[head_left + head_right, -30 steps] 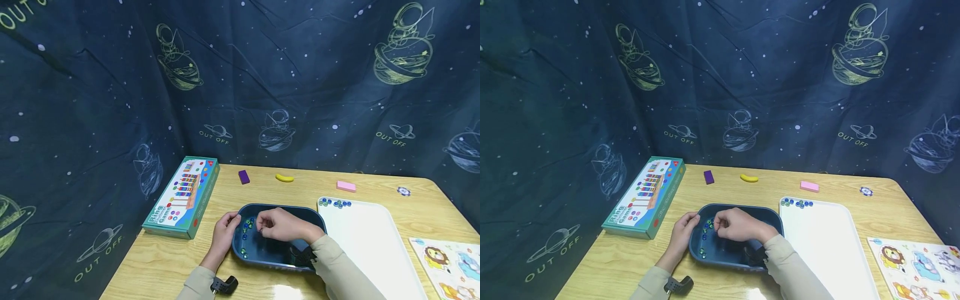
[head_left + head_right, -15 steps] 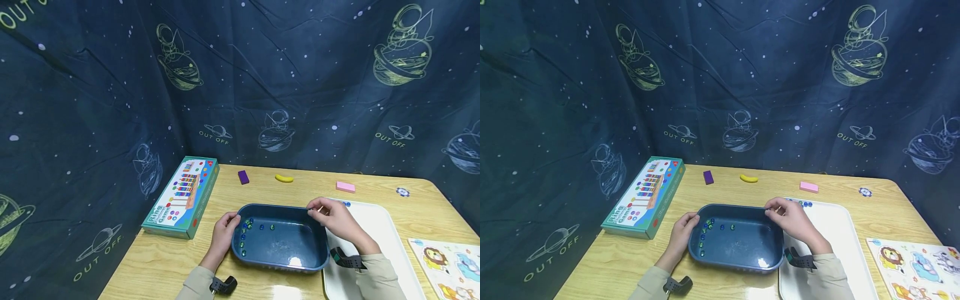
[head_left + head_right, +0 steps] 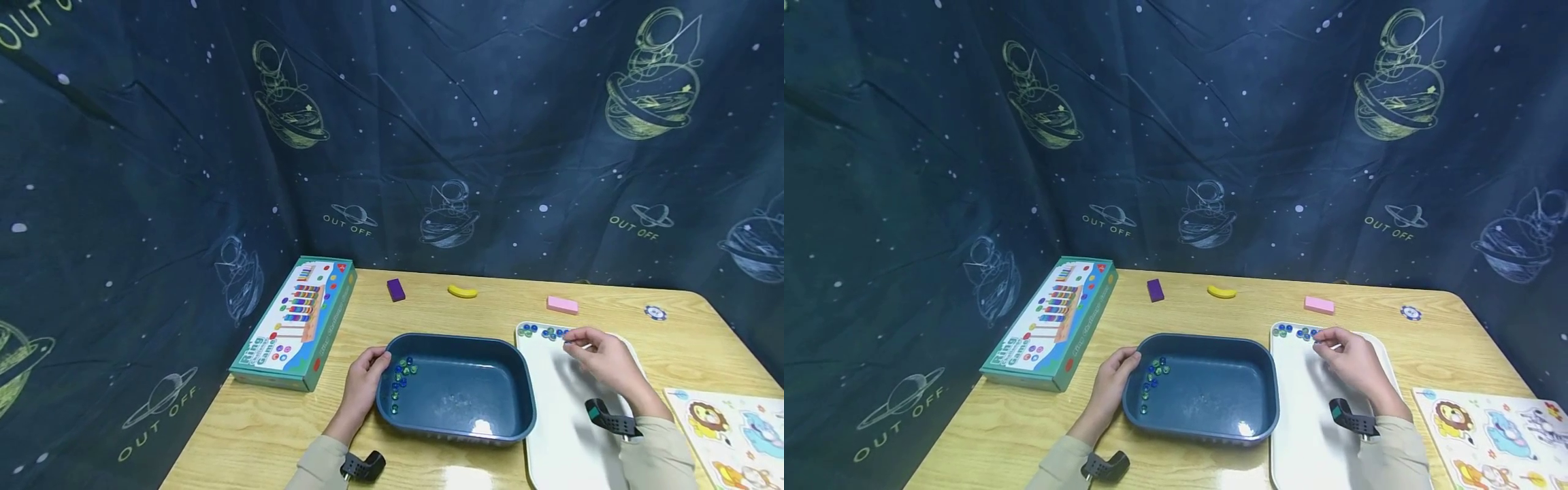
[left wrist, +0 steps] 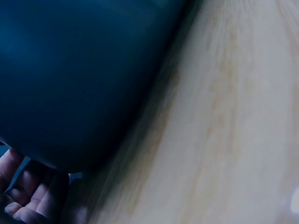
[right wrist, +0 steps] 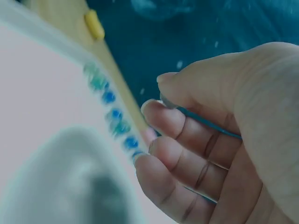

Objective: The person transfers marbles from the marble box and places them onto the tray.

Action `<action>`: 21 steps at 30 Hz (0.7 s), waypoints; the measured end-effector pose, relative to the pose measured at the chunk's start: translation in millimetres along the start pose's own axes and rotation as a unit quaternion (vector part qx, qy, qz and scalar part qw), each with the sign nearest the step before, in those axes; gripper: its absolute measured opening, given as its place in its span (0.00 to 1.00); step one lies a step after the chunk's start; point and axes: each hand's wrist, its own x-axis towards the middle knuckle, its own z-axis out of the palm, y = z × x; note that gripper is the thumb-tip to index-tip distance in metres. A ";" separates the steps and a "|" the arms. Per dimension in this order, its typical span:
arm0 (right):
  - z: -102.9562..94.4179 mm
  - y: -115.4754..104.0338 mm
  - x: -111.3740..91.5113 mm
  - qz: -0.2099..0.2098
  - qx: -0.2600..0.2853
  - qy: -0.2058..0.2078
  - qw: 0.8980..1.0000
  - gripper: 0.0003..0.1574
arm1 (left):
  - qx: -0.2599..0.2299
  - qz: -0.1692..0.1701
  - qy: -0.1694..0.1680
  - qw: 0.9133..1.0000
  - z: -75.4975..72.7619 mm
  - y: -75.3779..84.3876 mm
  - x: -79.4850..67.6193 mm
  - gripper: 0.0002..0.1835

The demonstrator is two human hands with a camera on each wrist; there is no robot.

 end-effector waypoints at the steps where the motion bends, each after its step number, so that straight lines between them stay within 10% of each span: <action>1: 0.1 5.0 0.5 0.006 0.001 -0.006 1.000 0.18 | 0.000 0.001 -0.001 1.000 -0.4 3.6 -1.5 0.15; 9: 11.1 26.5 1.7 0.088 0.001 -0.038 0.995 0.20 | -0.007 -0.002 -0.004 1.000 -0.9 -6.9 2.8 0.16; 21: 23.0 39.1 7.0 0.048 -0.089 0.073 0.992 0.10 | -0.008 -0.001 -0.003 1.000 0.2 -5.9 3.0 0.16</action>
